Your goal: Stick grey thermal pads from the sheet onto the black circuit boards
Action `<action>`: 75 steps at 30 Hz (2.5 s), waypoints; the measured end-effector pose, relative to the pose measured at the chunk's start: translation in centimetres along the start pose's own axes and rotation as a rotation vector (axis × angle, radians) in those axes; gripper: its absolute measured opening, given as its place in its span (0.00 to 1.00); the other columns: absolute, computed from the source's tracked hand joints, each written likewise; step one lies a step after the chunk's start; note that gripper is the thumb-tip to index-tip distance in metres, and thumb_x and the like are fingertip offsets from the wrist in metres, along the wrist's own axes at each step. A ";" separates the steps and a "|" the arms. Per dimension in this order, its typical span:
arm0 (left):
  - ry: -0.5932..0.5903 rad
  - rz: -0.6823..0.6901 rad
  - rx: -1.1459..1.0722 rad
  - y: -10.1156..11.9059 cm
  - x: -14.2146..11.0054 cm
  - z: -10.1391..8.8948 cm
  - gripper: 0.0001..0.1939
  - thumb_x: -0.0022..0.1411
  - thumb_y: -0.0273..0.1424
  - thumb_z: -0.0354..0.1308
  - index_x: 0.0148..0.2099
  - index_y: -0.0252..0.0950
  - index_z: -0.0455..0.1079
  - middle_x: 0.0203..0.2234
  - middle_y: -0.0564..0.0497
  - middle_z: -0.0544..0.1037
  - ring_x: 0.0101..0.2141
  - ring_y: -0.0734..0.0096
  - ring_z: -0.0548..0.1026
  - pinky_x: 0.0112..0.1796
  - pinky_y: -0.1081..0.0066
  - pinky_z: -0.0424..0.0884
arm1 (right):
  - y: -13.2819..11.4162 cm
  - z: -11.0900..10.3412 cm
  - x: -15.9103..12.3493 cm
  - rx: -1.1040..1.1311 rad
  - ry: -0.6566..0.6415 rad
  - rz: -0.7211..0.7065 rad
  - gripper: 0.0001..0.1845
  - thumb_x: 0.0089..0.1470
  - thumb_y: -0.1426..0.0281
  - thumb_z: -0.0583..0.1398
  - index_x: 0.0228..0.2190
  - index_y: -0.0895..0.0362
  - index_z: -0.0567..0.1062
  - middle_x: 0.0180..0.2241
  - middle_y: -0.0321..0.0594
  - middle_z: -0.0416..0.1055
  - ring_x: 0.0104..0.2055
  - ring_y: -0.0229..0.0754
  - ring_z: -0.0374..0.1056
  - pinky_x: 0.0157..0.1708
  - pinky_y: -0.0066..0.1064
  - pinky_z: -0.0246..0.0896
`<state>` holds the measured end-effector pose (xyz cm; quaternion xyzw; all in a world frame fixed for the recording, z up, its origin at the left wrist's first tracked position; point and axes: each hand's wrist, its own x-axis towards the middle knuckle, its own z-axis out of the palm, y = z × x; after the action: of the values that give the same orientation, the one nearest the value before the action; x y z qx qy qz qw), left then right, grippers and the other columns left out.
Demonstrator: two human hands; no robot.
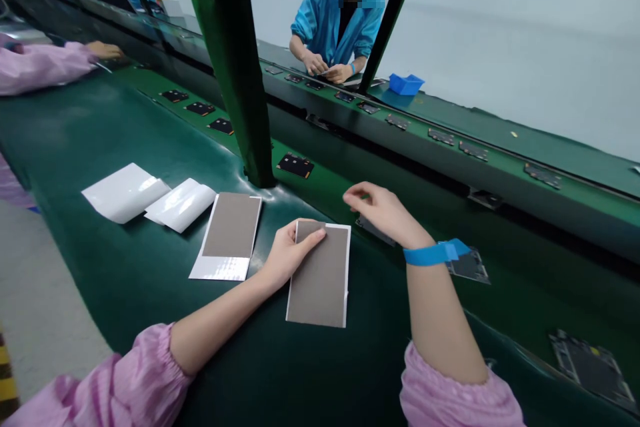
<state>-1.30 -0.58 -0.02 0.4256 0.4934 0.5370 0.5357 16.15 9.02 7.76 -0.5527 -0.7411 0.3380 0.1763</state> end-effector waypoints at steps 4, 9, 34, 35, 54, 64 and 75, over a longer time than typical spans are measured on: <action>-0.004 0.015 0.001 -0.1 0.1 0.0 0.16 0.55 0.42 0.63 0.39 0.34 0.73 0.34 0.47 0.78 0.36 0.64 0.75 0.37 0.69 0.70 | -2.2 1.0 -0.9 -0.060 -0.239 -0.196 0.17 0.48 0.52 0.60 0.28 0.52 0.77 0.38 0.43 0.72 0.36 0.47 0.69 0.35 0.36 0.65; 0.011 0.015 -0.027 -0.1 0.2 0.1 0.16 0.54 0.41 0.64 0.39 0.33 0.73 0.34 0.48 0.78 0.36 0.65 0.75 0.36 0.70 0.69 | -2.7 1.5 -1.1 -0.119 -0.225 -0.289 0.18 0.51 0.52 0.58 0.24 0.53 0.75 0.39 0.43 0.67 0.37 0.45 0.66 0.39 0.38 0.64; -0.050 -0.090 -0.350 0.2 0.3 0.6 0.13 0.55 0.39 0.62 0.35 0.33 0.69 0.28 0.52 0.73 0.30 0.72 0.71 0.31 0.74 0.65 | 4.6 4.2 13.7 -0.125 0.032 -0.161 0.11 0.47 0.63 0.60 0.20 0.57 0.77 0.25 0.42 0.75 0.30 0.46 0.68 0.30 0.33 0.60; -0.050 -0.088 -0.348 0.2 0.3 0.6 0.13 0.55 0.39 0.62 0.35 0.33 0.69 0.28 0.52 0.73 0.29 0.72 0.71 0.31 0.74 0.65 | 4.8 4.3 13.6 -0.134 0.038 -0.155 0.11 0.47 0.64 0.60 0.21 0.57 0.77 0.25 0.42 0.75 0.29 0.46 0.68 0.30 0.33 0.60; -0.049 -0.067 -0.316 0.0 0.3 0.4 0.13 0.56 0.39 0.62 0.36 0.33 0.69 0.28 0.51 0.74 0.29 0.72 0.71 0.30 0.74 0.66 | 6.8 3.6 8.2 -0.080 0.266 -0.014 0.21 0.35 0.58 0.68 0.28 0.54 0.68 0.32 0.44 0.69 0.44 0.55 0.68 0.45 0.46 0.63; 0.038 0.027 -0.222 0.3 0.9 -0.4 0.11 0.58 0.36 0.61 0.39 0.34 0.71 0.31 0.50 0.76 0.32 0.70 0.73 0.32 0.74 0.67 | -0.8 -1.1 2.9 -0.234 0.235 0.118 0.18 0.45 0.66 0.61 0.39 0.55 0.64 0.24 0.36 0.69 0.26 0.45 0.68 0.25 0.33 0.59; 0.086 0.066 -0.183 -0.1 1.6 -1.1 0.14 0.56 0.40 0.62 0.38 0.33 0.73 0.30 0.49 0.77 0.31 0.70 0.73 0.32 0.72 0.67 | -4.1 1.7 2.3 -0.136 -0.279 -0.306 0.18 0.50 0.53 0.59 0.25 0.54 0.76 0.37 0.43 0.68 0.35 0.44 0.66 0.33 0.35 0.62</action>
<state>-2.52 0.91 -0.41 0.3675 0.4505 0.6148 0.5329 11.46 9.97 9.16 -0.3924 -0.8546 0.3296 0.0835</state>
